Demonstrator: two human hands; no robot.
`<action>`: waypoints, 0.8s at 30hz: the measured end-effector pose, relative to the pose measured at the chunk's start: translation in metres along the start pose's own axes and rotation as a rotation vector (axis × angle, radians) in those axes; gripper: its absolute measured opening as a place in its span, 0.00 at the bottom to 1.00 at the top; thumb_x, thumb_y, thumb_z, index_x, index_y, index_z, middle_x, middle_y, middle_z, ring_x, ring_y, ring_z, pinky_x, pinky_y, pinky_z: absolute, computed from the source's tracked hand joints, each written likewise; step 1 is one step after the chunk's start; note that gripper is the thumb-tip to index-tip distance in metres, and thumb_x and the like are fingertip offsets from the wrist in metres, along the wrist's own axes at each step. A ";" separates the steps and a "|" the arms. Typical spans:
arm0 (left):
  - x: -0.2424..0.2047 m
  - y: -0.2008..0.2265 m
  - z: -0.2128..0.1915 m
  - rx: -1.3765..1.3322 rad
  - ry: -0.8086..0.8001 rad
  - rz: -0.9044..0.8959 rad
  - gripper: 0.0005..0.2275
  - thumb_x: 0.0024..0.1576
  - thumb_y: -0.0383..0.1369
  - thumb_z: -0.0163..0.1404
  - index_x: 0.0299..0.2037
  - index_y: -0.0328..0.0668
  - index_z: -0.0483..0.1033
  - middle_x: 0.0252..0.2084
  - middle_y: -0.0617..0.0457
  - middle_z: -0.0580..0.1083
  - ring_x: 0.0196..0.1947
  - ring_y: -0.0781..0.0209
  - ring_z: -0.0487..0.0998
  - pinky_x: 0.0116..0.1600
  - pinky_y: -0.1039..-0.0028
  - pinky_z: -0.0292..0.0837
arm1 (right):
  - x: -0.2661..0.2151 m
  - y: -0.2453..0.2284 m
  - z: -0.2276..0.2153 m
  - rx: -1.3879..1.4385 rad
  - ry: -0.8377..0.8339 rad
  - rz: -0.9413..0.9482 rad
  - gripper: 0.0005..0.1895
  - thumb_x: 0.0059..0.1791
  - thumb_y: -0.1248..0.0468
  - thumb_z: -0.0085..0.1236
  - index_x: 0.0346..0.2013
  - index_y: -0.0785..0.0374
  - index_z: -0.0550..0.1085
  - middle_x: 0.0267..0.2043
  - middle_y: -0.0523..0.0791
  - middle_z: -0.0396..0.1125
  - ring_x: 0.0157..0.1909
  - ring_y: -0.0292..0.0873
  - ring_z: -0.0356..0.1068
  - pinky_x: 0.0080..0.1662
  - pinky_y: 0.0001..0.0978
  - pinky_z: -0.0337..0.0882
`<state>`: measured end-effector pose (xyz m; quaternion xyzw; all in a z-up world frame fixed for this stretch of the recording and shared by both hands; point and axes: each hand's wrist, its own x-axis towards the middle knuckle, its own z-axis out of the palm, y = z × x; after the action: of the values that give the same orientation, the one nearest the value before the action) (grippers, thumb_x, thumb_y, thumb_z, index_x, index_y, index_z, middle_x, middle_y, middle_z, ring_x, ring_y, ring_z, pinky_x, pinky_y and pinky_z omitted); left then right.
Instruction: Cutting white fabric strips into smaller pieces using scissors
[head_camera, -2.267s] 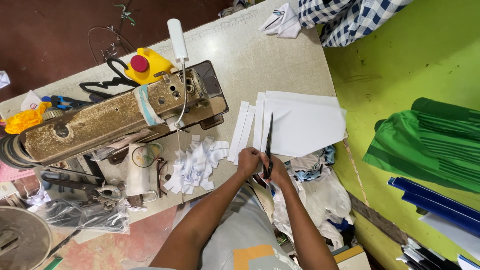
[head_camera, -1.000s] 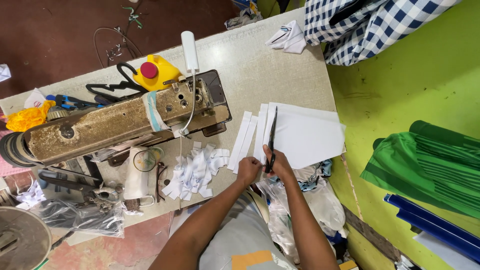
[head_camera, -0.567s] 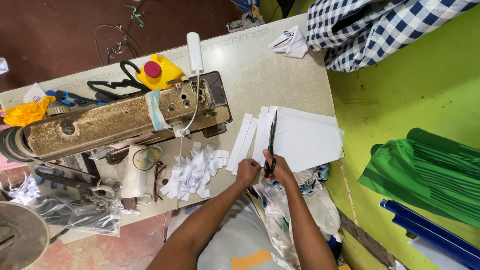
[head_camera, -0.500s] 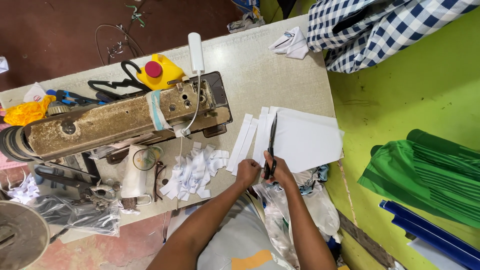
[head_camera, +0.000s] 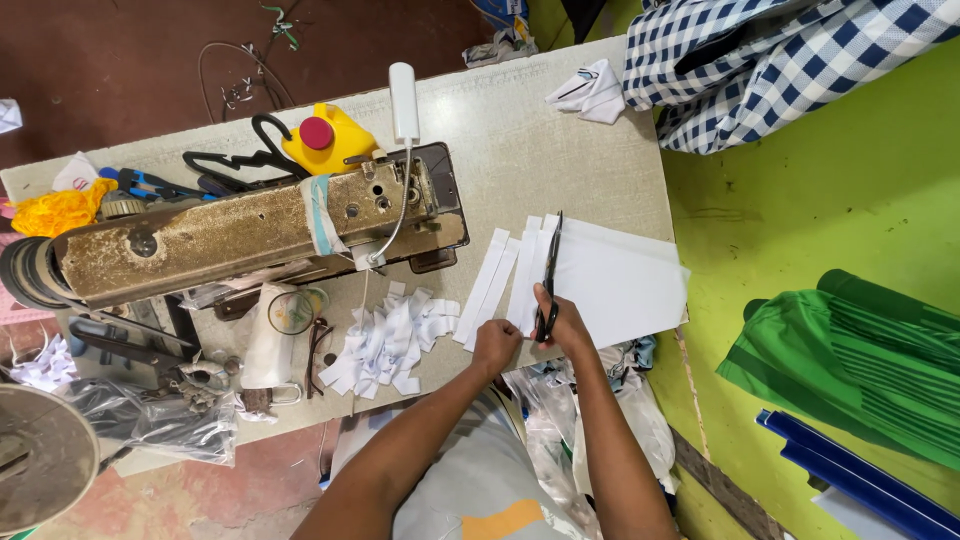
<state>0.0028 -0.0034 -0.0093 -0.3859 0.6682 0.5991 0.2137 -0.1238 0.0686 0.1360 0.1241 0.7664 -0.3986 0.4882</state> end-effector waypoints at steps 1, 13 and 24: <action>0.001 -0.001 0.001 -0.002 0.000 0.000 0.09 0.53 0.34 0.53 0.35 0.38 0.85 0.34 0.40 0.81 0.41 0.40 0.83 0.45 0.58 0.79 | 0.003 0.002 0.001 -0.002 0.000 0.000 0.41 0.51 0.29 0.49 0.33 0.69 0.70 0.24 0.60 0.70 0.27 0.53 0.76 0.23 0.32 0.79; -0.089 0.162 -0.082 0.601 0.137 0.254 0.15 0.64 0.39 0.47 0.52 0.34 0.74 0.50 0.36 0.75 0.55 0.38 0.77 0.57 0.48 0.73 | -0.041 0.050 -0.016 0.258 0.148 -0.209 0.25 0.57 0.48 0.49 0.36 0.71 0.71 0.24 0.53 0.65 0.23 0.48 0.74 0.20 0.30 0.78; -0.028 0.034 -0.060 0.548 0.057 0.416 0.18 0.58 0.21 0.53 0.57 0.35 0.65 0.57 0.35 0.66 0.57 0.40 0.71 0.51 0.58 0.77 | -0.043 0.109 -0.044 0.022 0.365 -0.064 0.23 0.50 0.43 0.65 0.31 0.60 0.74 0.18 0.50 0.70 0.19 0.45 0.73 0.18 0.28 0.74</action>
<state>0.0046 -0.0545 0.0445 -0.1863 0.8743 0.4172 0.1637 -0.0685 0.1807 0.1277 0.1755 0.8414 -0.3932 0.3266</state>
